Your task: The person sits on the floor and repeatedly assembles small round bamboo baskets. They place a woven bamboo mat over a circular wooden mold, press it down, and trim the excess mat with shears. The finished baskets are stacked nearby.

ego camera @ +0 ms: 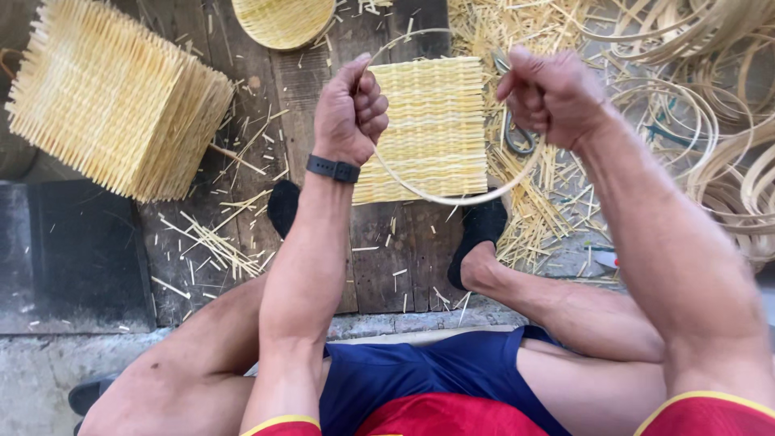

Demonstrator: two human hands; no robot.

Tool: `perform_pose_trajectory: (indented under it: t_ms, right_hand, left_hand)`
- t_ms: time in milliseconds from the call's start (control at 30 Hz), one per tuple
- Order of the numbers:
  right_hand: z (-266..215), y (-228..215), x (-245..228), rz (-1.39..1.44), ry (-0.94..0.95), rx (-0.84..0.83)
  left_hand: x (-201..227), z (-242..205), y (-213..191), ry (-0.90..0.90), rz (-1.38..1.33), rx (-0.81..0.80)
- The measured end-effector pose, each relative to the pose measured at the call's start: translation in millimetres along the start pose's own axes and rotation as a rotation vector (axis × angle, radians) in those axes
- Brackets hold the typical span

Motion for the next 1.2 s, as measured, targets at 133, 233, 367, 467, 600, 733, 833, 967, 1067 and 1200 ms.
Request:
perform_pose_trajectory:
  t_ms: [133, 233, 367, 467, 600, 733, 833, 967, 1067, 1200]
  right_hand:
    - [5.5, 9.5, 21.7, 0.152, -0.01, 0.04]
    - [3.6, 9.3, 30.9, 0.111, -0.055, 0.186]
    - [14.6, 9.5, 49.2, -0.118, -0.105, 0.356]
    - [32.8, 3.9, 82.2, -0.237, 0.006, 0.557]
    - [59.5, -5.2, 127.3, -0.431, 0.074, 0.675]
    - [81.7, -7.9, 155.6, -0.817, -0.081, 0.736]
    - [78.4, -12.2, 169.9, -0.795, -0.066, 0.751]
    - [72.5, -17.4, 170.9, -0.693, 0.012, 0.747]
    - [74.2, -17.1, 171.9, -0.644, 0.051, 0.749]
    - [74.9, -22.6, 177.0, -0.641, 0.065, 0.781]
  left_hand:
    - [3.6, -6.4, -10.8, -0.04, 0.034, 0.058]
    - [3.7, -9.9, -23.8, -0.035, -0.031, 0.097]
    - [-9.8, -0.9, -51.8, -0.011, -0.144, 0.155]
    - [-35.1, 7.8, -89.3, 0.142, 0.066, 0.322]
    - [-60.5, 21.8, -133.6, 0.311, 0.76, 0.526]
    - [-68.2, 22.1, -159.2, 0.384, 1.336, 0.51]
    - [-72.0, 18.4, -163.0, 0.292, 1.345, 0.536]
    - [-68.7, 15.9, -155.5, 0.225, 1.399, 0.599]
    - [-63.1, 16.6, -155.6, 0.202, 1.433, 0.612]
    - [-68.6, 22.0, -161.9, 0.213, 1.398, 0.621]
Point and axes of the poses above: each hand's wrist, its own z-axis towards the middle knuckle, its own y-axis out of the palm, x = y × z, the point moved 2 cm from there along z, towards the middle knuckle, and after that the axes turned 3 degrees about y, right-handed, at the moved point
